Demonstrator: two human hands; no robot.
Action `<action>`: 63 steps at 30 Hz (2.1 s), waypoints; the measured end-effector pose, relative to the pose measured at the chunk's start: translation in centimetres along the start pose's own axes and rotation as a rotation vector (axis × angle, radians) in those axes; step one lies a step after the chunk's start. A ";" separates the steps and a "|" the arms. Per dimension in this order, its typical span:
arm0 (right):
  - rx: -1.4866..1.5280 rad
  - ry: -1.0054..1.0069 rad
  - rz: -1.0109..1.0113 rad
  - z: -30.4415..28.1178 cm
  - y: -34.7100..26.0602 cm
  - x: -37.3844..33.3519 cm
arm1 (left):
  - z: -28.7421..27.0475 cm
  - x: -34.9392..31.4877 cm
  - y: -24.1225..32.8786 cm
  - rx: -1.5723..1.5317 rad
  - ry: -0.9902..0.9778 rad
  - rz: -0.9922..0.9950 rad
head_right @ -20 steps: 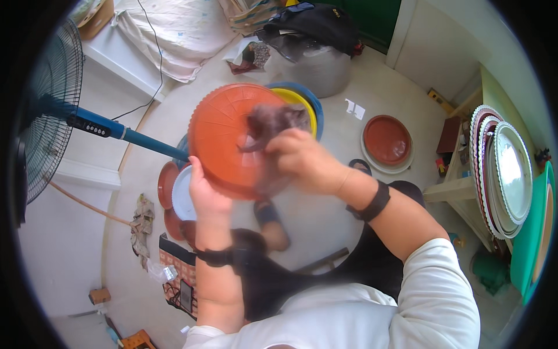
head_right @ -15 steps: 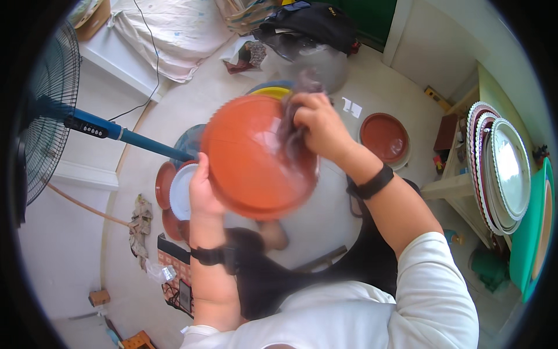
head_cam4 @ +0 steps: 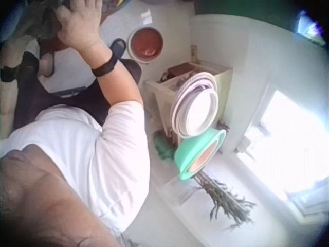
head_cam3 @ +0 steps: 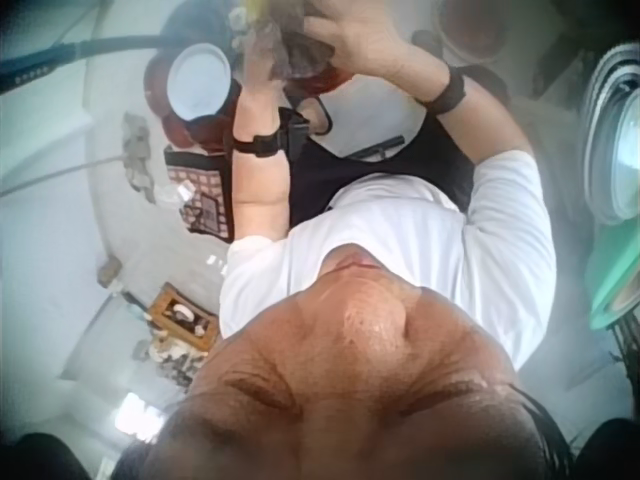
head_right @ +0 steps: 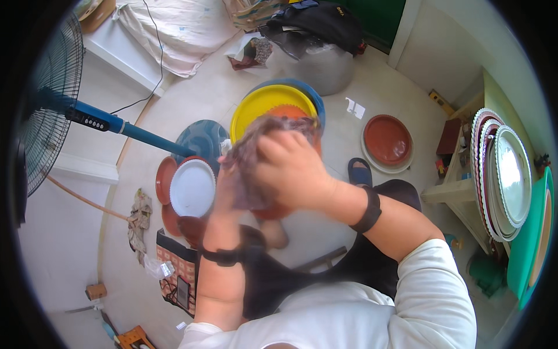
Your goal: Cleaning and drying various plates and lids using a cloth.
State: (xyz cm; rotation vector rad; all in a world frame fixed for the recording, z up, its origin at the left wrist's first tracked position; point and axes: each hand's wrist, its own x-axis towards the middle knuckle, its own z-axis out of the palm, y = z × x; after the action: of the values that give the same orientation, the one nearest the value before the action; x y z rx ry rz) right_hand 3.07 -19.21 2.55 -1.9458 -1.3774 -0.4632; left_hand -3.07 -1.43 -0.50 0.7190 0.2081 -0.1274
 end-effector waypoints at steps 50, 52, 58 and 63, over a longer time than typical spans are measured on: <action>0.069 -0.148 0.238 2.4 -1.0 0.0 | 2.0 1.9 0.5 0.176 0.184 0.497; 0.142 -0.093 0.069 3.1 -0.4 -1.1 | 2.5 1.5 1.6 -0.029 0.300 0.471; -0.028 -0.102 0.078 0.0 3.7 -2.0 | 0.6 -0.3 5.0 -0.153 0.329 0.371; -0.193 0.116 0.382 -0.7 9.6 -2.3 | -2.5 -0.8 6.1 -0.205 0.166 0.184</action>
State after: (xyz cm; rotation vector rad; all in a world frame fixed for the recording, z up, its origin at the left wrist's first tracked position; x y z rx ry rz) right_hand 11.17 -23.14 -1.65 -2.2358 -0.8857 -0.5284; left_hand -3.04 4.80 1.77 0.5411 0.3073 0.1279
